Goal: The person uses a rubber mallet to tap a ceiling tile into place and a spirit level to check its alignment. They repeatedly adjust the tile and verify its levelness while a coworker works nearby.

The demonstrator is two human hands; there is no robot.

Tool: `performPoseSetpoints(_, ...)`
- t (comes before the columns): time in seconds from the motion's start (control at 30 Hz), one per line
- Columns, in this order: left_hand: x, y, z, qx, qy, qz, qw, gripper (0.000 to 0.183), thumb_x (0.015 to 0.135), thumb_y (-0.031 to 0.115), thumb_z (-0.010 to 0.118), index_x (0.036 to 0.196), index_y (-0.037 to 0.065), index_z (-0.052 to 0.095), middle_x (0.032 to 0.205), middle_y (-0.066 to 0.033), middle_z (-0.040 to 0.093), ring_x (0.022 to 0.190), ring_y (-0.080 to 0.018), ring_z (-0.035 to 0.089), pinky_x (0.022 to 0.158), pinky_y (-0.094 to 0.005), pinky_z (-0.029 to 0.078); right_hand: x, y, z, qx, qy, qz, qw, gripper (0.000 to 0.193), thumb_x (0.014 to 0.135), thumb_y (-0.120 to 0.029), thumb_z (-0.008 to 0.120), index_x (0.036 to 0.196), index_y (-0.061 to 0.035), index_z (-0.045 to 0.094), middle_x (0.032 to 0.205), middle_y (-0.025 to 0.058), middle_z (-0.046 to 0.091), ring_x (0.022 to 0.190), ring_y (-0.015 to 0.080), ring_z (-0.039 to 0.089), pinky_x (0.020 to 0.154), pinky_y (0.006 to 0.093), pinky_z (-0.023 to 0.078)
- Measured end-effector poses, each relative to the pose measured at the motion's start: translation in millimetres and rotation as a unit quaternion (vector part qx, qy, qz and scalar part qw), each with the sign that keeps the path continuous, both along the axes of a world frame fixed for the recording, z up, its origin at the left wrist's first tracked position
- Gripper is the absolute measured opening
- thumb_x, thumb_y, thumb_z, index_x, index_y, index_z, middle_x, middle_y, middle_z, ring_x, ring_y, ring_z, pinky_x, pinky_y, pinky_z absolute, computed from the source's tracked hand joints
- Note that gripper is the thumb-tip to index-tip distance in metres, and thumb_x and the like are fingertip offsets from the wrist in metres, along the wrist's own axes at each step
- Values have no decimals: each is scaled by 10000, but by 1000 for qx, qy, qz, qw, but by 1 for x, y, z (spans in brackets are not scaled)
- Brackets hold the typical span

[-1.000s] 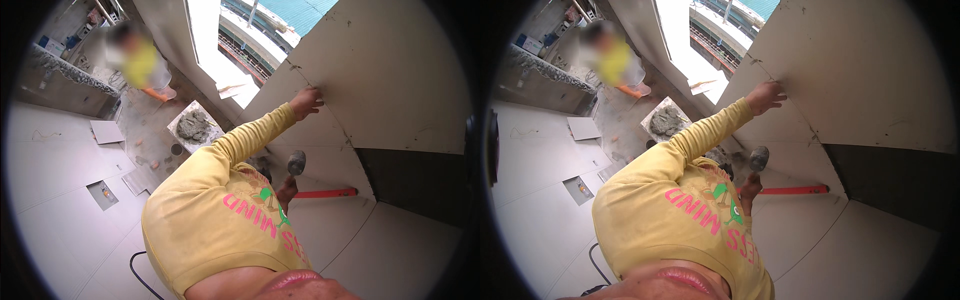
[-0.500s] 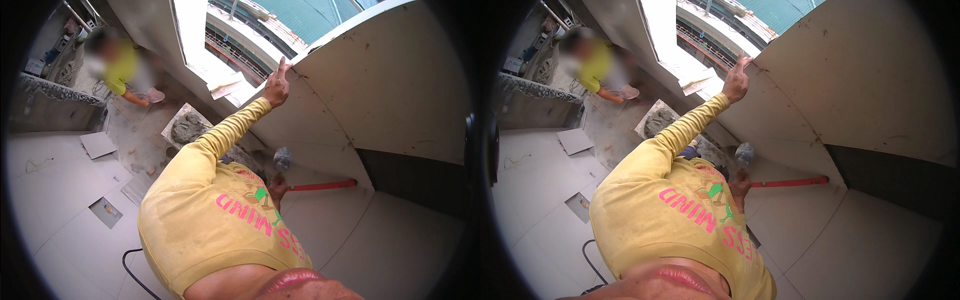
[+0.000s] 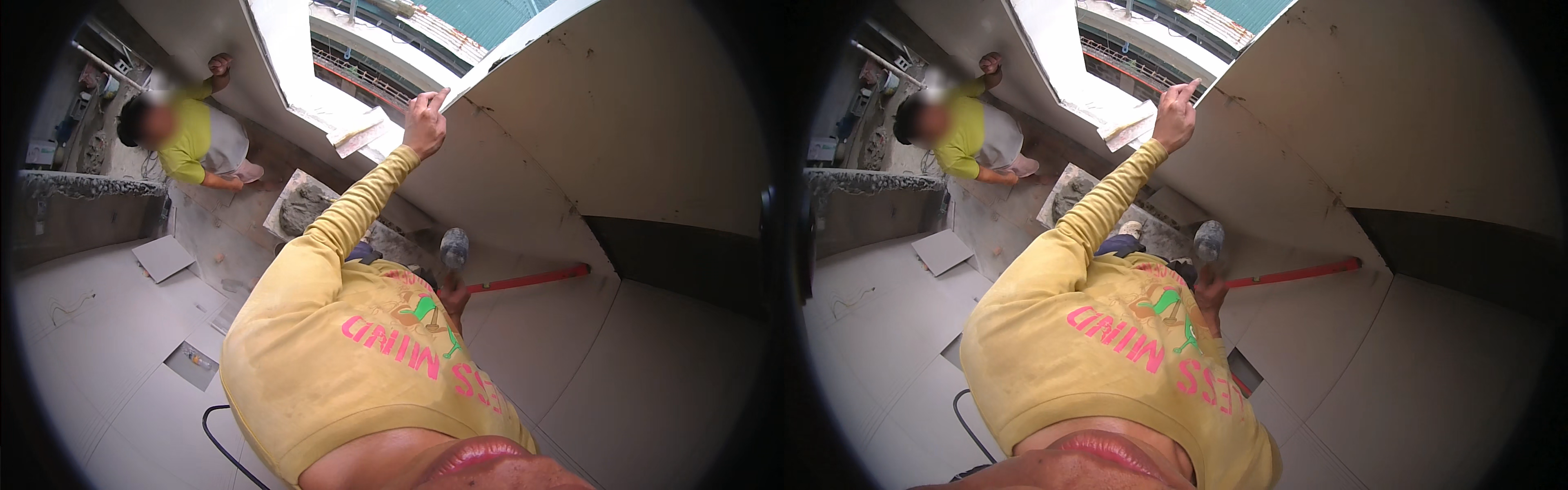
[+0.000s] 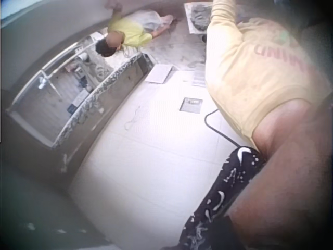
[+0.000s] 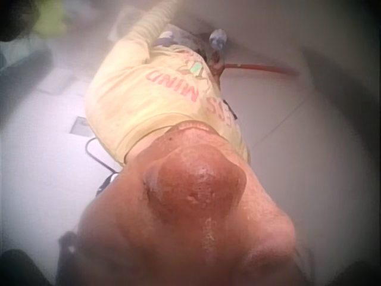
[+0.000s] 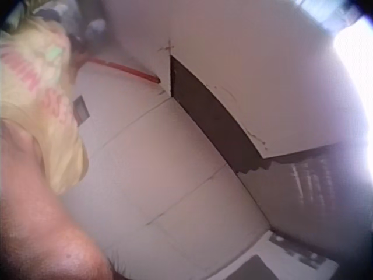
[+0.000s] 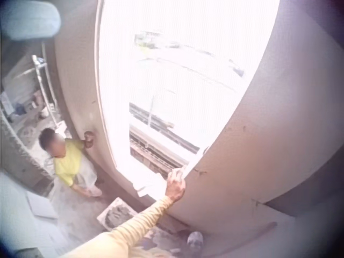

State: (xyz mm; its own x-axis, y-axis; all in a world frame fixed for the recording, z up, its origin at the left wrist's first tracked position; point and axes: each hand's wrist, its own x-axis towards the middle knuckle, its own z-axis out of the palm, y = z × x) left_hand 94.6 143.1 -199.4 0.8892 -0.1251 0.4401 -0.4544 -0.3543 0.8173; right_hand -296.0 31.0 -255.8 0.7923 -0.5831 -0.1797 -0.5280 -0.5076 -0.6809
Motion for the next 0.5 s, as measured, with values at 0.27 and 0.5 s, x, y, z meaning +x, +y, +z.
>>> performPoseSetpoints(0.27,3,-23,12,-2,20,-31,999,625,827,28,519,1441,135,557,1250,-176,548,1188,-334,485,1075,-437,368,-2,3,-1,-6,18,-22,1000,693,923,-645,579,988,35,697,804,292,669,868,420,716,678,488,499)
performPoseSetpoints(0.5,8,-26,5,1,2,-33,999,637,824,20,511,1448,139,553,1242,-170,560,1146,-322,510,1062,-413,377,-16,5,-7,10,-3,-41,999,569,956,-548,590,942,14,680,818,297,649,880,505,645,672,500,496)
